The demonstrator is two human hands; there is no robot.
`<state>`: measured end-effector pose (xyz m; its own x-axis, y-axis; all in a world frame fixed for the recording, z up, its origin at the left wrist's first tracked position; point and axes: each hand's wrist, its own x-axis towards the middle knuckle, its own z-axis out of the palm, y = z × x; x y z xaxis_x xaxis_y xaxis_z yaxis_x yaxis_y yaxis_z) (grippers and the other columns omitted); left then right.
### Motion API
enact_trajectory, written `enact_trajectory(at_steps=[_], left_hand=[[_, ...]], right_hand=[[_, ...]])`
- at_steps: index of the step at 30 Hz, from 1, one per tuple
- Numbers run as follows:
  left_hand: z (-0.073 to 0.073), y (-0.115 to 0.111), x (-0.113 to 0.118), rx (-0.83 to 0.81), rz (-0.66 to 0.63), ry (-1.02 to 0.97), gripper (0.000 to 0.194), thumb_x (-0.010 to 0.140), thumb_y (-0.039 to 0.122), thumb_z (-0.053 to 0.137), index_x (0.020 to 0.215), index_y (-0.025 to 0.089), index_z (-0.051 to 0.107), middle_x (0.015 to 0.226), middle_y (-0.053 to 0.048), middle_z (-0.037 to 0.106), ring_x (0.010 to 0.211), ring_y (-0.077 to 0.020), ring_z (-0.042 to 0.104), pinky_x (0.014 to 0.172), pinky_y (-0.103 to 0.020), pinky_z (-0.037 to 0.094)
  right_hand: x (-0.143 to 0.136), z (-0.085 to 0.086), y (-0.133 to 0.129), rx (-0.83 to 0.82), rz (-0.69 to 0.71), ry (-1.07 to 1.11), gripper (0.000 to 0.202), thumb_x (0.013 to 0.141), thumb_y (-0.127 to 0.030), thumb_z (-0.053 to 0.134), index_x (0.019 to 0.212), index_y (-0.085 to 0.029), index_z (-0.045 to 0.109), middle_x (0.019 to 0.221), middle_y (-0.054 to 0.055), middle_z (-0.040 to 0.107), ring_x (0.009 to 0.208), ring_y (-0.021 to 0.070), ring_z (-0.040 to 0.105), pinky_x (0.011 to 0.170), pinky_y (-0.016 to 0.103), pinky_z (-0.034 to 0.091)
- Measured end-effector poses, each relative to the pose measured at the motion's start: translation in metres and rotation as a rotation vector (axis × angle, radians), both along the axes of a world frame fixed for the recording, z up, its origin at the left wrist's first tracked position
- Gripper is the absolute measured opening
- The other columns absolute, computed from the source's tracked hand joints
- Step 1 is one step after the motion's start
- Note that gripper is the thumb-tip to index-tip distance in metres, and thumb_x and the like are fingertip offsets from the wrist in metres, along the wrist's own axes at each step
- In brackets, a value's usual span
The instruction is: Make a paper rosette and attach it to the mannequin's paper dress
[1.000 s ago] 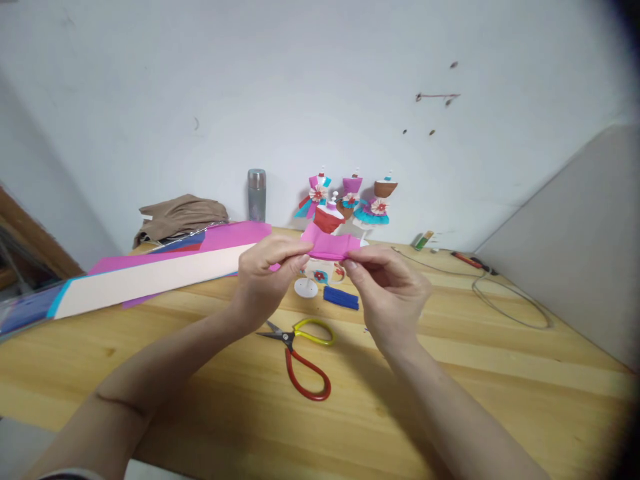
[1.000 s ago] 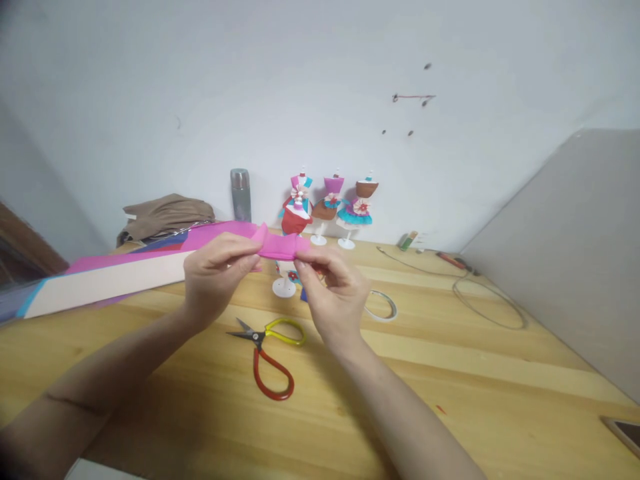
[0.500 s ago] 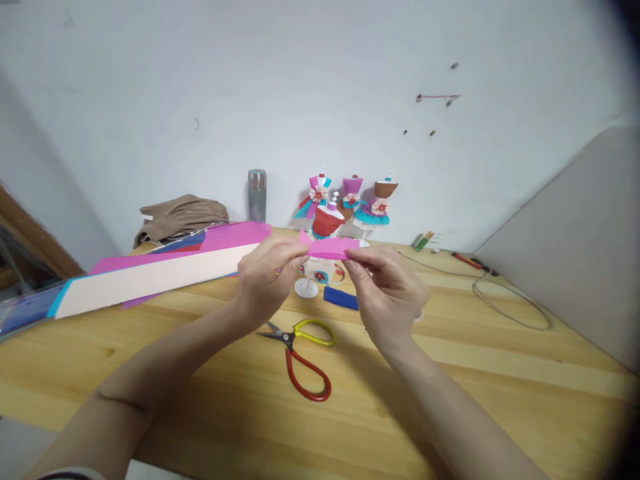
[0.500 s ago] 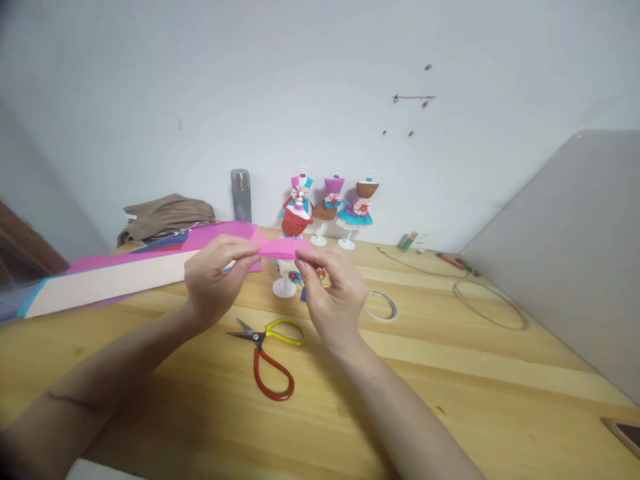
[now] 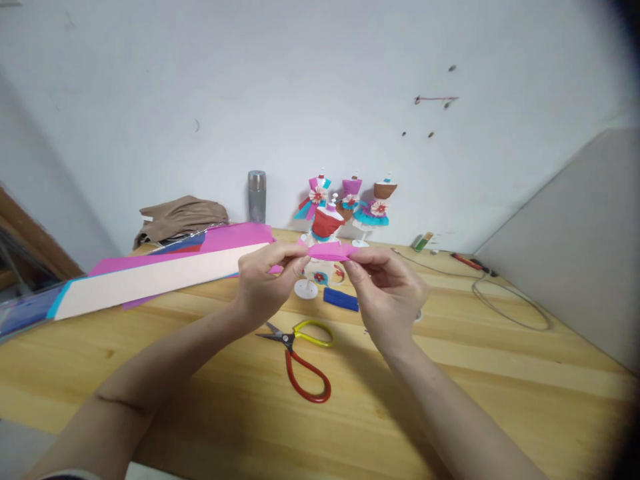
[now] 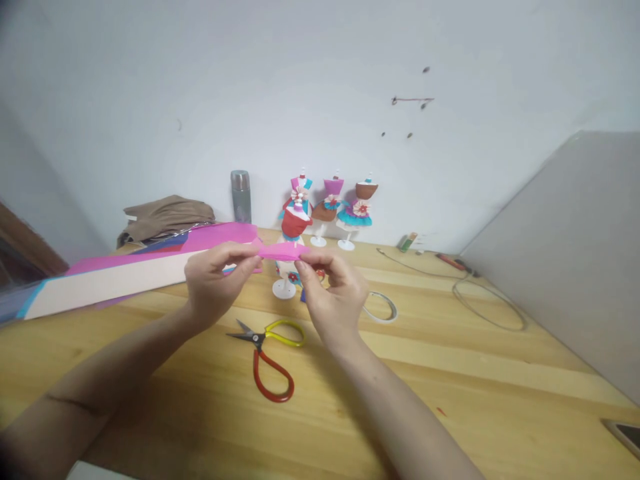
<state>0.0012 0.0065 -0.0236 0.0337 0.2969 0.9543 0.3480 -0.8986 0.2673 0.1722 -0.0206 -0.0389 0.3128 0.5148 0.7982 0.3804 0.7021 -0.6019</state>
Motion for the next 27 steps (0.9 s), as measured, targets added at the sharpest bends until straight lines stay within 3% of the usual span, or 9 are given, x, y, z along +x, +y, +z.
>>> enact_trajectory(at_steps=[4,11,20,24,27], left_hand=[[0.0009,-0.0029,0.0002,-0.125,-0.088,-0.072,0.006,0.078,0.010,0.074,0.078,0.015,0.073,0.071,0.000,0.076,0.059,-0.0096,0.070,0.059,-0.017,0.058],[0.0039,-0.0045,-0.0002,-0.088,-0.106,-0.116,0.009,0.075,0.007,0.075,0.074,0.015,0.073,0.078,-0.003,0.077,0.069,-0.0105,0.072,0.062,-0.015,0.057],[0.0012,-0.0090,0.0033,-0.447,-0.285,-0.259,0.005,0.073,0.014,0.076,0.073,0.015,0.072,0.071,-0.002,0.072,0.062,-0.0117,0.068,0.061,-0.021,0.058],[-0.0005,-0.0080,0.0036,-0.437,-0.301,-0.248,0.004,0.075,0.014,0.075,0.074,0.015,0.071,0.071,-0.002,0.071,0.064,-0.0120,0.068,0.062,-0.022,0.058],[-0.0007,-0.0060,0.0026,-0.342,-0.252,-0.175,0.005,0.079,0.012,0.071,0.076,0.016,0.072,0.075,-0.002,0.073,0.064,-0.0113,0.067,0.061,-0.022,0.057]], right_hand=[[-0.0017,0.0053,-0.0015,0.011,0.052,0.058,0.006,0.078,-0.018,0.075,0.077,-0.022,0.070,0.074,0.000,0.073,0.067,0.0146,0.068,0.058,0.028,0.054],[-0.0019,0.0049,-0.0015,0.002,0.101,0.087,0.010,0.078,-0.022,0.078,0.074,-0.023,0.069,0.074,0.000,0.072,0.067,0.0160,0.066,0.058,0.030,0.053],[-0.0039,0.0054,-0.0038,0.006,0.104,0.123,0.011,0.076,-0.015,0.076,0.075,-0.023,0.069,0.072,-0.001,0.070,0.062,0.0135,0.063,0.055,0.027,0.050],[-0.0044,0.0054,-0.0053,0.026,0.102,0.086,0.010,0.078,-0.014,0.074,0.078,-0.023,0.069,0.073,-0.001,0.068,0.063,0.0126,0.061,0.055,0.027,0.048],[-0.0025,0.0040,-0.0057,0.068,0.095,-0.010,0.010,0.082,-0.014,0.070,0.082,-0.023,0.072,0.075,0.000,0.068,0.067,0.0139,0.061,0.058,0.029,0.047]])
